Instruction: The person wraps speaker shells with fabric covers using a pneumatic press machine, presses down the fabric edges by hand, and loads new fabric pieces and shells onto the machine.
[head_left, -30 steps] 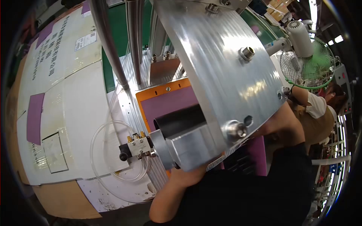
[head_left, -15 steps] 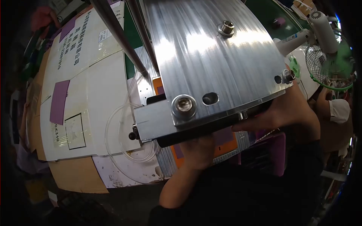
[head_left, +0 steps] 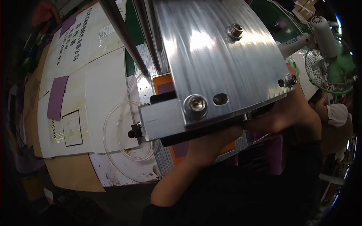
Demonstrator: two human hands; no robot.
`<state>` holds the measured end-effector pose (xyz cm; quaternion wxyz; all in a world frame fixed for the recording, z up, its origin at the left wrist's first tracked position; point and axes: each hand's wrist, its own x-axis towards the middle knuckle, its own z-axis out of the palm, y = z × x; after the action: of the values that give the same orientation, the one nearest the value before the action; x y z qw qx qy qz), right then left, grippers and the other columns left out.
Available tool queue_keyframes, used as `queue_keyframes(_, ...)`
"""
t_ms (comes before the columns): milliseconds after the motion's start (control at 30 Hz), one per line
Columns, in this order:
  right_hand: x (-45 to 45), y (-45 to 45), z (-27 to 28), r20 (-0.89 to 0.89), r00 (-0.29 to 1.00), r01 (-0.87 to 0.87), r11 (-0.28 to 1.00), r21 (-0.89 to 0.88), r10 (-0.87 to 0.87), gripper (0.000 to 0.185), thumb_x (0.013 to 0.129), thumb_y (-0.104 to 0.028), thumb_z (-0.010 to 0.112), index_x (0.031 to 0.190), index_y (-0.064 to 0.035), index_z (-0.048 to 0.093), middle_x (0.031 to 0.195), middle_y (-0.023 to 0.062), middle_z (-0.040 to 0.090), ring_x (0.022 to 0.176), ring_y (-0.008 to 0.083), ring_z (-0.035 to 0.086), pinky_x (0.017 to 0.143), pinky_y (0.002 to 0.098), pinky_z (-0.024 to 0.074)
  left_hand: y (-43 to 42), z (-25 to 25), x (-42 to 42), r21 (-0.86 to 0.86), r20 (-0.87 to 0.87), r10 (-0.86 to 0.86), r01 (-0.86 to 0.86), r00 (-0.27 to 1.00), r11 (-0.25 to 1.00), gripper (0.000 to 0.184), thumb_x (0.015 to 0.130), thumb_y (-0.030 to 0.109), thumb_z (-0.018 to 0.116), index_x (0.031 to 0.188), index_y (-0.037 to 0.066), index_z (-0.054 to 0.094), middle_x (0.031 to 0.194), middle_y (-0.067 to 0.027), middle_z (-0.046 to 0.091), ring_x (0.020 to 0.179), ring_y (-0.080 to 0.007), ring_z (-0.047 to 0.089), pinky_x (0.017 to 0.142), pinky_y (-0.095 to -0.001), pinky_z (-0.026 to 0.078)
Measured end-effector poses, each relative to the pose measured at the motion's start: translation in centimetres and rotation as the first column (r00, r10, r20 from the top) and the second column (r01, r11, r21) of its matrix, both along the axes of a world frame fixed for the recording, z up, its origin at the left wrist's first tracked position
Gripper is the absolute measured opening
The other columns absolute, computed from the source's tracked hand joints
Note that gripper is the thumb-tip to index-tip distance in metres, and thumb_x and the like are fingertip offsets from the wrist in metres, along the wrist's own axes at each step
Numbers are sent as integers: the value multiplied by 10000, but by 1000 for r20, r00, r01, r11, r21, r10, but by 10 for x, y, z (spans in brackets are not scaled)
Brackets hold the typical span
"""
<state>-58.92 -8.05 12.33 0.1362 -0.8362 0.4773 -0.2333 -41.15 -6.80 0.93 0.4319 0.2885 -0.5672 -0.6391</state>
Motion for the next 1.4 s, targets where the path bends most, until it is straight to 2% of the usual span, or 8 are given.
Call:
queue_keyframes(100, 4, -3, -1, 28, 999, -27, 996, -84, 30, 386, 557, -211, 823, 885, -63, 685, 852, 86, 660, 743, 272, 660, 665, 353, 515, 3, 7, -7, 148, -8, 2, -1, 1000, 989, 293, 820, 224, 723, 1035, 43, 641, 927, -81, 646, 870, -183, 616, 788, -343, 499)
queue_keyframes(367, 1, 5, -3, 40, 999, 13, 996, -85, -10, 405, 574, -221, 824, 916, -59, 681, 855, 96, 660, 772, 296, 657, 710, 372, 506, 8, 7, -8, 182, 20, 59, -61, 998, 981, 348, 881, 321, 648, 1051, 16, 636, 941, -74, 657, 880, -172, 614, 804, -327, 483)
queue_keyframes(567, -39, 6, -38, 397, 911, -128, 991, 25, 107, 1164, 532, -312, 915, 1440, 6, 261, 1344, 187, 465, 1213, 319, 499, 1017, 387, 415, 14, -23, -6, 23, -101, 79, -77, 992, 997, 696, 917, 642, 389, 1321, 77, 431, 1281, -161, 518, 1210, -308, 507, 998, -491, 423)
queue_keyframes(667, -45, 6, -60, 405, 913, -94, 989, 112, 41, 1044, 597, -373, 873, 1402, -11, 315, 1152, 188, 590, 988, 313, 628, 854, 378, 511, 10, -18, -14, 164, -532, -5, 109, 847, 981, 780, 898, 696, 334, 1392, 94, 375, 1354, -155, 475, 1260, -336, 463, 1039, -525, 386)
queue_keyframes(733, -40, 7, -69, 466, 885, -104, 977, 187, 5, 831, 639, -424, 828, 1249, -29, 426, 847, 150, 662, 694, 345, 664, 605, 401, 536, 7, -17, -9, 67, -356, 10, 14, 935, 998, 825, 890, 721, 295, 1443, 109, 315, 1421, -152, 417, 1277, -355, 442, 1067, -528, 348)
queue_keyframes(867, -36, 5, -72, 522, 852, -90, 976, 196, -26, 533, 714, -330, 766, 1036, -27, 469, 649, 141, 609, 623, 368, 629, 525, 436, 481, 0, -22, -3, 27, -380, 48, -41, 924, 999, 901, 847, 768, 319, 1431, 81, 308, 1429, -157, 370, 1309, -344, 382, 1093, -506, 297)
queue_keyframes(1000, -35, 8, -67, 625, 774, -144, 932, 332, -103, 485, 683, -308, 733, 876, 87, 530, 672, 220, 619, 652, 403, 633, 582, 454, 501, 3, -21, -9, 33, -320, 336, -344, 886, 938, 980, 797, 811, 371, 1364, 12, 381, 1287, -201, 514, 1212, -342, 489, 1047, -450, 379)
queue_keyframes(1400, -38, 8, -74, 747, 655, -262, 893, 366, -114, 393, 617, -143, 737, 814, 121, 522, 650, 265, 591, 659, 423, 630, 569, 441, 508, -13, -22, -5, 80, -368, 198, -181, 908, 980, 960, 806, 798, 380, 1377, 27, 367, 1313, -183, 495, 1230, -330, 472, 1056, -449, 367)
